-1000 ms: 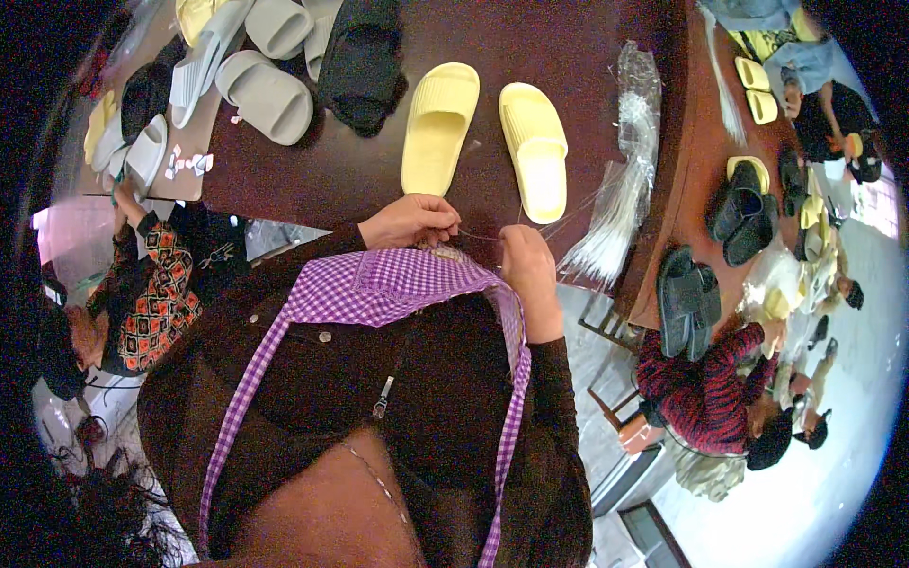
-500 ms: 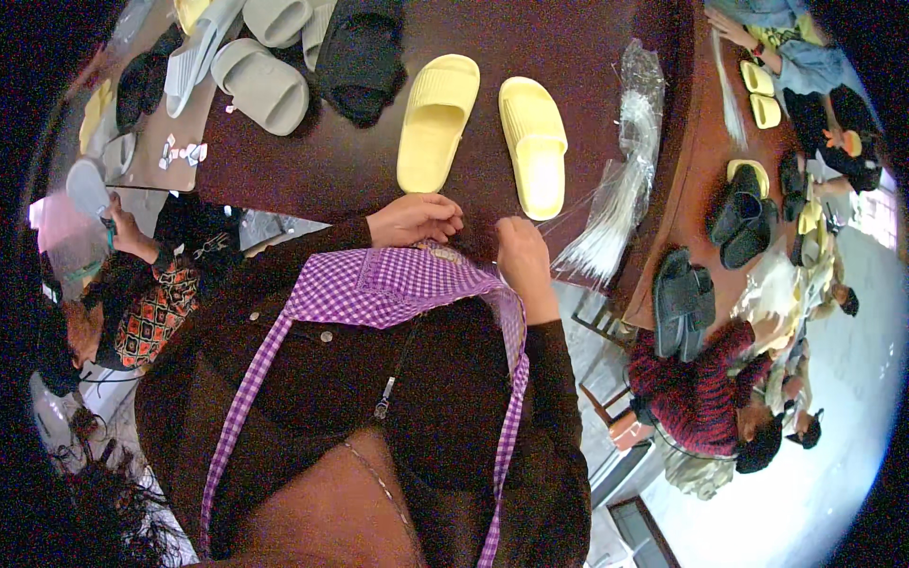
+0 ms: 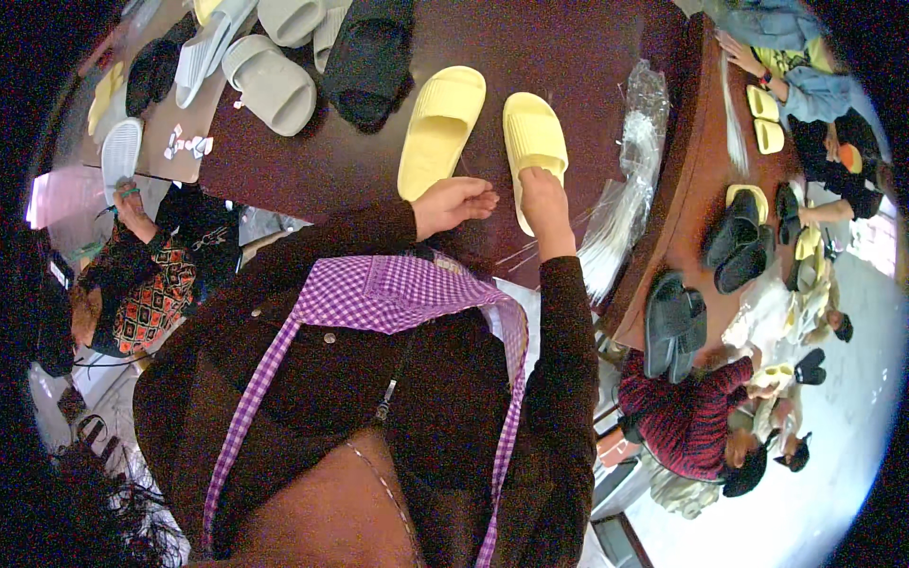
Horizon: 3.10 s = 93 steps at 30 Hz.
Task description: The person pairs slippers together by fastening them with plastic ties and stacks slippers on the table.
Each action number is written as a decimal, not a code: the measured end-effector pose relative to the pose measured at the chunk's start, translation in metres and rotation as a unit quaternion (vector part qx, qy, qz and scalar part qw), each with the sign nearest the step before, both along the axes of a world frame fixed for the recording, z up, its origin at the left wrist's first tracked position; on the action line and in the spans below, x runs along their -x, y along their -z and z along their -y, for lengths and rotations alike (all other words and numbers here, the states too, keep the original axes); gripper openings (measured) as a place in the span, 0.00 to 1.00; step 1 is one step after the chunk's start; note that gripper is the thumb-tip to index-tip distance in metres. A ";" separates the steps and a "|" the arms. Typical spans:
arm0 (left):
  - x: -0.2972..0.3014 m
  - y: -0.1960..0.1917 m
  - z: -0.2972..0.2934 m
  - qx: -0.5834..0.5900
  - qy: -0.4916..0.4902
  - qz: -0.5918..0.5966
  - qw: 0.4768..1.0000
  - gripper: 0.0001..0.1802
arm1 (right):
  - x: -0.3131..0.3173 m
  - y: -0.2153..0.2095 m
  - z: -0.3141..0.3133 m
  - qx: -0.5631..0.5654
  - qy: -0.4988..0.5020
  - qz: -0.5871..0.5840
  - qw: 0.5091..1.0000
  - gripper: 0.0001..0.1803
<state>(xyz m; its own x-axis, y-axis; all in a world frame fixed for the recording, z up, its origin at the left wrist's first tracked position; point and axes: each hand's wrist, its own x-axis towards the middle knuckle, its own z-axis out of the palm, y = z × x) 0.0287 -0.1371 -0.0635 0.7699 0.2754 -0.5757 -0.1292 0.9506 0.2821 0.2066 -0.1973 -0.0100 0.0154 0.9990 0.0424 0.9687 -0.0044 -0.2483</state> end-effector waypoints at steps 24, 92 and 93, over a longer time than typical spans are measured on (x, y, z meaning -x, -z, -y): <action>-0.016 -0.024 -0.032 -0.019 -0.023 -0.045 0.999 0.11 | -0.096 0.054 -0.123 0.047 0.309 -0.202 0.928 0.20; 0.003 -0.107 -0.126 -0.642 -0.084 -0.154 0.746 0.11 | 0.039 -0.071 -0.126 -0.066 0.076 -0.433 0.896 0.03; 0.005 -0.116 -0.127 -0.614 -0.028 -0.147 0.775 0.12 | 0.040 -0.075 -0.124 -0.072 0.081 -0.431 0.896 0.03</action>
<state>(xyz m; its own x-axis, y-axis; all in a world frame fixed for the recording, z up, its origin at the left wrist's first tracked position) 0.0240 -0.0102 0.0527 0.6223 0.7827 -0.0028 0.0821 -0.0617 0.9947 0.1668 -0.0736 0.0654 0.2483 0.9659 0.0729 0.4064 -0.0356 -0.9130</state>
